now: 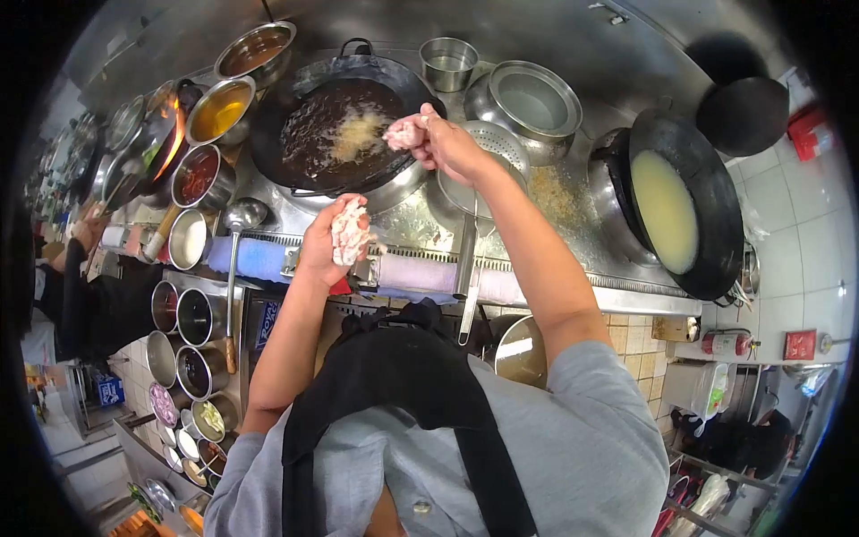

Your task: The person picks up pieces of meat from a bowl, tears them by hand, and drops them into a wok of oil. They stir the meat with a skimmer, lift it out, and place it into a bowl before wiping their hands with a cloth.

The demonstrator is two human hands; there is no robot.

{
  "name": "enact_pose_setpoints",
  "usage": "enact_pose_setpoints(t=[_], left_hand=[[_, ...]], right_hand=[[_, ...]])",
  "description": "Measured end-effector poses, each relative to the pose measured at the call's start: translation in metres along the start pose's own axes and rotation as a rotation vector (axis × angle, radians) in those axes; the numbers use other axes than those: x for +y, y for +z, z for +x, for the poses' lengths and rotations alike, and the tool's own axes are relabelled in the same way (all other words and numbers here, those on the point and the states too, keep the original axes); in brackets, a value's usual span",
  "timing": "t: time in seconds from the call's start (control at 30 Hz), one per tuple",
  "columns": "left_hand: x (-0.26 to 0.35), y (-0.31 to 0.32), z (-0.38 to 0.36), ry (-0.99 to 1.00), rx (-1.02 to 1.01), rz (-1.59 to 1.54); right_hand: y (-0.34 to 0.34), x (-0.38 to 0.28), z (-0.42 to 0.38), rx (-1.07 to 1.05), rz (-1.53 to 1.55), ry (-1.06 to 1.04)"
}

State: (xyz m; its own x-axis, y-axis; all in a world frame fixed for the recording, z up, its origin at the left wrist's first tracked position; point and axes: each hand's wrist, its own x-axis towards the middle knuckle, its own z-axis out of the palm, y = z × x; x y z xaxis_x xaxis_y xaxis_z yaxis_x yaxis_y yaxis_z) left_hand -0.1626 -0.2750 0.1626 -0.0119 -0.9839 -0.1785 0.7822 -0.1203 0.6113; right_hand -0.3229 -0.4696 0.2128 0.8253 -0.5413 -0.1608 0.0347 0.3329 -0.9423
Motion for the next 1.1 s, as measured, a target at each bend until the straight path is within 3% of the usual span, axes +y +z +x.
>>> enact_pose_setpoints(t=[0.13, 0.23, 0.3, 0.43, 0.57, 0.63, 0.7, 0.73, 0.8, 0.83, 0.9, 0.93, 1.0, 1.1], left_hand=[[-0.004, -0.001, -0.008, -0.011, 0.085, -0.121], [-0.005, -0.004, -0.017, -0.059, 0.048, -0.210], [-0.008, -0.004, -0.021, -0.095, -0.029, -0.290], [-0.015, -0.015, -0.024, -0.096, 0.043, -0.293], [-0.021, -0.034, -0.018, -0.092, 0.066, -0.348], [-0.021, -0.030, -0.020, -0.062, 0.096, -0.367], [-0.015, -0.009, -0.021, -0.031, 0.384, -0.325], [-0.017, -0.011, -0.016, -0.021, 0.389, -0.325], [-0.024, -0.016, -0.006, -0.039, 0.372, -0.301], [-0.026, -0.014, -0.005, -0.048, 0.266, -0.323], [-0.033, -0.020, 0.004, -0.104, 0.182, -0.257], [-0.034, -0.021, 0.007, -0.151, 0.101, -0.191], [-0.040, -0.020, 0.014, -0.182, 0.132, -0.216], [-0.036, -0.008, 0.012, -0.101, 0.060, -0.237]], right_hand=[[0.022, 0.022, 0.035, -0.007, -0.271, -0.063], [0.033, 0.039, 0.074, 0.026, -0.882, -0.192], [0.044, 0.053, 0.092, 0.025, -1.058, -0.239], [0.060, 0.078, 0.115, -0.057, -1.519, -0.266], [0.071, 0.072, 0.093, 0.125, -1.516, -0.319], [0.087, 0.041, 0.049, 0.175, -1.306, -0.403], [0.105, 0.016, 0.001, -0.043, -1.174, -0.219], [0.109, 0.022, -0.014, -0.053, -1.174, -0.226], [0.110, 0.036, -0.035, -0.079, -1.171, -0.330], [0.106, 0.042, -0.034, -0.082, -1.170, -0.329], [0.094, 0.051, -0.031, -0.079, -1.156, -0.514], [0.087, 0.048, -0.032, -0.080, -1.153, -0.519], [0.074, 0.044, -0.027, -0.090, -1.209, -0.394], [0.081, 0.037, -0.035, -0.052, -1.180, -0.353]])
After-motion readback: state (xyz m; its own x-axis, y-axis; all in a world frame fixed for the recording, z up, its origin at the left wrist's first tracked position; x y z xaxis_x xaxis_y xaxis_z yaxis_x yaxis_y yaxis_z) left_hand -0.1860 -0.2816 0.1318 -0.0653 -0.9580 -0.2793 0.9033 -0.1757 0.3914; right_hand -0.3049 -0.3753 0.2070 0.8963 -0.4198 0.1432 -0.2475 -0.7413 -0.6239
